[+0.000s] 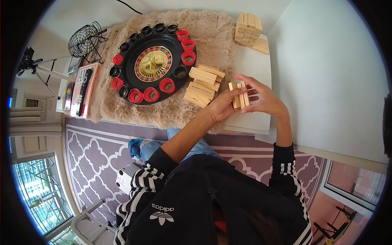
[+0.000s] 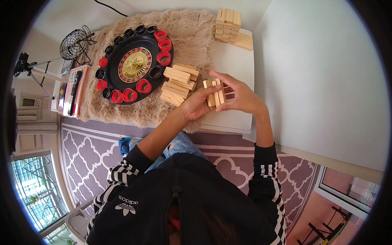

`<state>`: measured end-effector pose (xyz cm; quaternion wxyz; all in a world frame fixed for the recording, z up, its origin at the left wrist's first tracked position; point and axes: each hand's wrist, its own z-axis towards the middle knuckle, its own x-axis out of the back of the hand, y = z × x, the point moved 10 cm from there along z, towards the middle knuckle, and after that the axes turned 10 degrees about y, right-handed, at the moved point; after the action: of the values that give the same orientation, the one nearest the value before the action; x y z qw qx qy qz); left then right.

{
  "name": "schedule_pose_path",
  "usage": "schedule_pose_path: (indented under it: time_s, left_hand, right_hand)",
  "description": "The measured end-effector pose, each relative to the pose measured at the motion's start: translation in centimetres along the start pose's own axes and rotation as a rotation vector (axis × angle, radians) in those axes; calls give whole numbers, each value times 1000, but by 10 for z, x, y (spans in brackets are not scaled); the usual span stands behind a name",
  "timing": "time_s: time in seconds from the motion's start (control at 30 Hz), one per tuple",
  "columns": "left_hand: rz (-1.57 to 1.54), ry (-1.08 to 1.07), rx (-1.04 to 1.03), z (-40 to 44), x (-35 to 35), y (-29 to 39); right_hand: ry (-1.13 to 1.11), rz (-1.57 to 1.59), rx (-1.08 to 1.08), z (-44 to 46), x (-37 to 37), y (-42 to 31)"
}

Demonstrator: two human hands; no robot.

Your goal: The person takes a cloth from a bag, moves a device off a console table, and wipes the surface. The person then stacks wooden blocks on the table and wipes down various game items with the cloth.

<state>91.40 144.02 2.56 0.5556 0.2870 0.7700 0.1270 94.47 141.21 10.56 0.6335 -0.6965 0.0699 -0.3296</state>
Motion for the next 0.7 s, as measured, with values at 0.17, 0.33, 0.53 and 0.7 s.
schedule_pose_path:
  time_s: [0.17, 0.33, 0.53, 0.7]
  left_hand:
    - [-167, -45, 90, 2, -5, -10]
    - [-34, -15, 110, 9, 1, -18]
    - [-59, 15, 95, 7, 2, -16]
    - [-108, -36, 92, 5, 1, -13]
  right_hand:
    - [36, -47, -42, -11, 2, 19]
    - [98, -373, -67, -15, 8, 17]
    - [170, -450, 98, -13, 9, 3]
    - [148, -403, 124, -16, 6, -4]
